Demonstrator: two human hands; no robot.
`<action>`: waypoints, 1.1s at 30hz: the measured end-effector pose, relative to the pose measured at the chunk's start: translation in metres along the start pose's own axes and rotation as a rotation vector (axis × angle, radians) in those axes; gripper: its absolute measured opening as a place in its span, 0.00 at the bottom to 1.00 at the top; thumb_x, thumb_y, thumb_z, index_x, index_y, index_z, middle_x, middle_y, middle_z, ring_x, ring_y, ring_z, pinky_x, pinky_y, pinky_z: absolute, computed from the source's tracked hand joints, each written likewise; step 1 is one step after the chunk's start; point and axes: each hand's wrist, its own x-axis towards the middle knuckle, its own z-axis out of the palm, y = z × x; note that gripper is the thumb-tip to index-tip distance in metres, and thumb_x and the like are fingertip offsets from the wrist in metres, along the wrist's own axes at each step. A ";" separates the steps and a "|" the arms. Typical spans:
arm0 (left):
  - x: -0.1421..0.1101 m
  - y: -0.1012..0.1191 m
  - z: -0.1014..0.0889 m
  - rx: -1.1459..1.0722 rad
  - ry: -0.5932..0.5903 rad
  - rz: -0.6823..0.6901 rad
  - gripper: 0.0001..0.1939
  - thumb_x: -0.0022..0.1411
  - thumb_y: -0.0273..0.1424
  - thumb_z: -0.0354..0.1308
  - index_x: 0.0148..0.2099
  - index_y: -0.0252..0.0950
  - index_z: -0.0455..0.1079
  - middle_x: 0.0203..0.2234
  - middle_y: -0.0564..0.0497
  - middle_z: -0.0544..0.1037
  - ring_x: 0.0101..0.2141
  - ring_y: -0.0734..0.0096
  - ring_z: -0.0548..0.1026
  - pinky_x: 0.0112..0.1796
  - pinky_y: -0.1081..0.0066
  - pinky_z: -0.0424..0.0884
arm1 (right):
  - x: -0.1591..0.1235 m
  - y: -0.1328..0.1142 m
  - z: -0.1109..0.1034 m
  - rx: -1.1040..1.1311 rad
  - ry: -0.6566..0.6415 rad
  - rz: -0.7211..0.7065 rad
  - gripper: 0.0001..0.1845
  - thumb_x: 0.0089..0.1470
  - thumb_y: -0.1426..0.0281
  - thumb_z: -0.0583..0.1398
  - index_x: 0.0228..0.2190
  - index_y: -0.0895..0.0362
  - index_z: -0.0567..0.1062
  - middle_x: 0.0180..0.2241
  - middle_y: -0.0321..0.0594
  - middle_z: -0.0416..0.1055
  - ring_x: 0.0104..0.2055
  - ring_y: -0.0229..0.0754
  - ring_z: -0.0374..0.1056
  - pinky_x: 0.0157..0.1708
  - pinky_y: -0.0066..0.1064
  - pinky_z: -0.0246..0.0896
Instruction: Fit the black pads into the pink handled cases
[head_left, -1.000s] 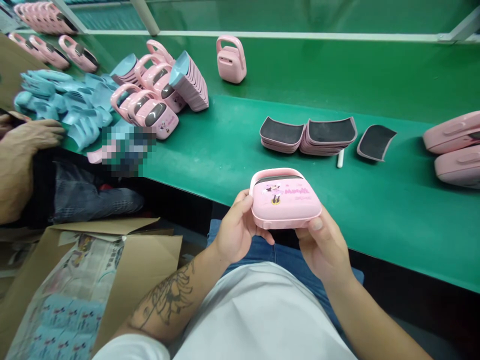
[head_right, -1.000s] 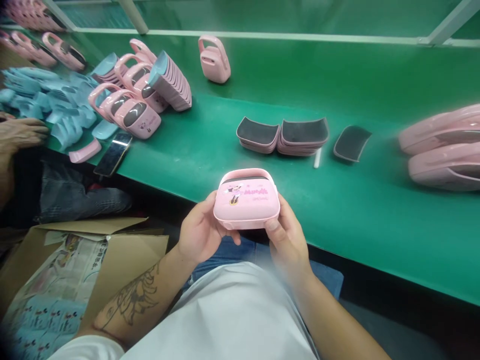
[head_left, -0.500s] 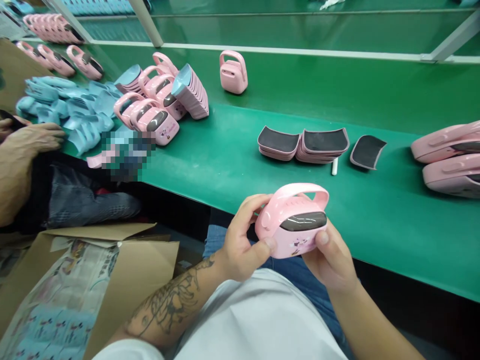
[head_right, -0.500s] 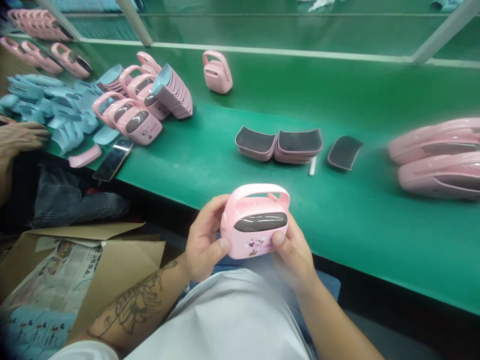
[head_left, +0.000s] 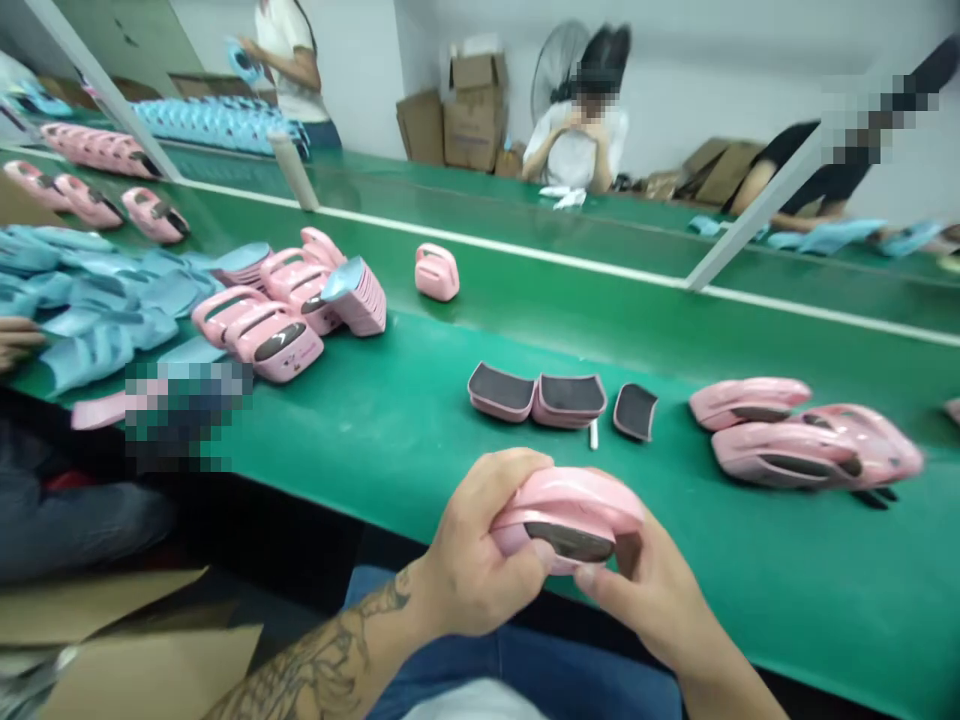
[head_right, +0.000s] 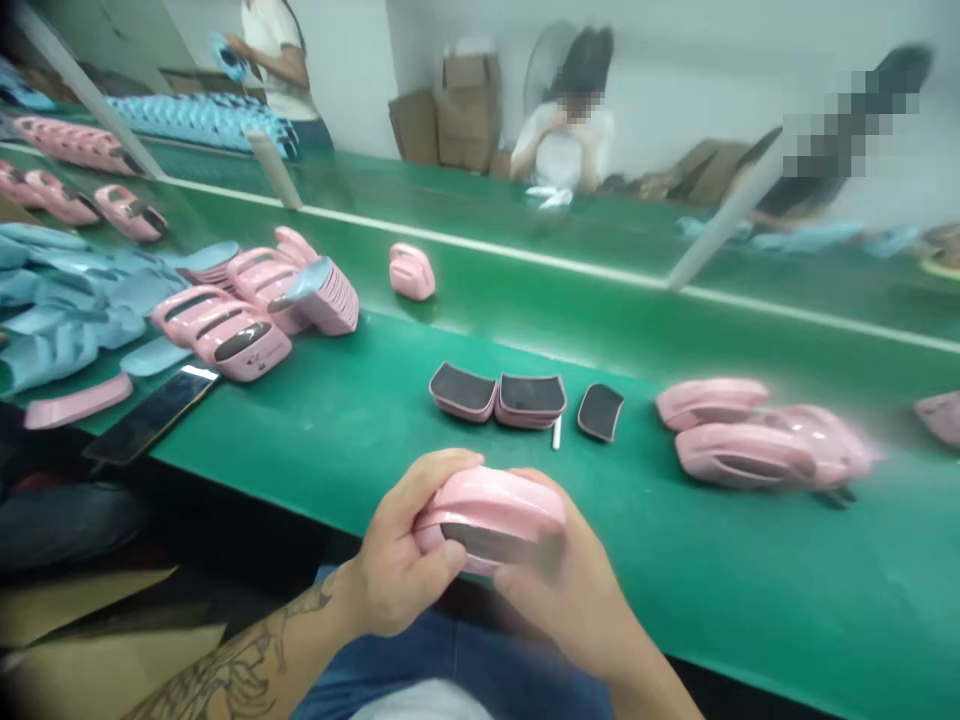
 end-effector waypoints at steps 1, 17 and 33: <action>0.019 -0.001 -0.002 -0.004 -0.023 0.030 0.31 0.62 0.34 0.62 0.67 0.43 0.65 0.59 0.43 0.72 0.57 0.49 0.71 0.60 0.53 0.66 | 0.013 -0.009 -0.012 -0.040 0.031 -0.020 0.37 0.48 0.58 0.72 0.58 0.50 0.71 0.56 0.49 0.75 0.56 0.60 0.73 0.54 0.52 0.72; 0.123 -0.136 -0.075 0.331 0.214 -0.115 0.17 0.65 0.39 0.56 0.51 0.36 0.75 0.43 0.46 0.77 0.39 0.64 0.75 0.39 0.66 0.73 | 0.284 0.032 -0.152 -0.507 0.990 0.321 0.20 0.65 0.62 0.62 0.55 0.57 0.72 0.55 0.46 0.71 0.52 0.49 0.72 0.50 0.47 0.72; 0.129 -0.137 -0.075 0.537 0.234 -0.266 0.10 0.59 0.33 0.58 0.42 0.39 0.77 0.31 0.53 0.75 0.32 0.67 0.73 0.36 0.68 0.69 | 0.189 0.035 -0.072 -0.690 0.868 -0.461 0.18 0.60 0.67 0.59 0.51 0.57 0.73 0.49 0.49 0.73 0.49 0.51 0.71 0.53 0.48 0.68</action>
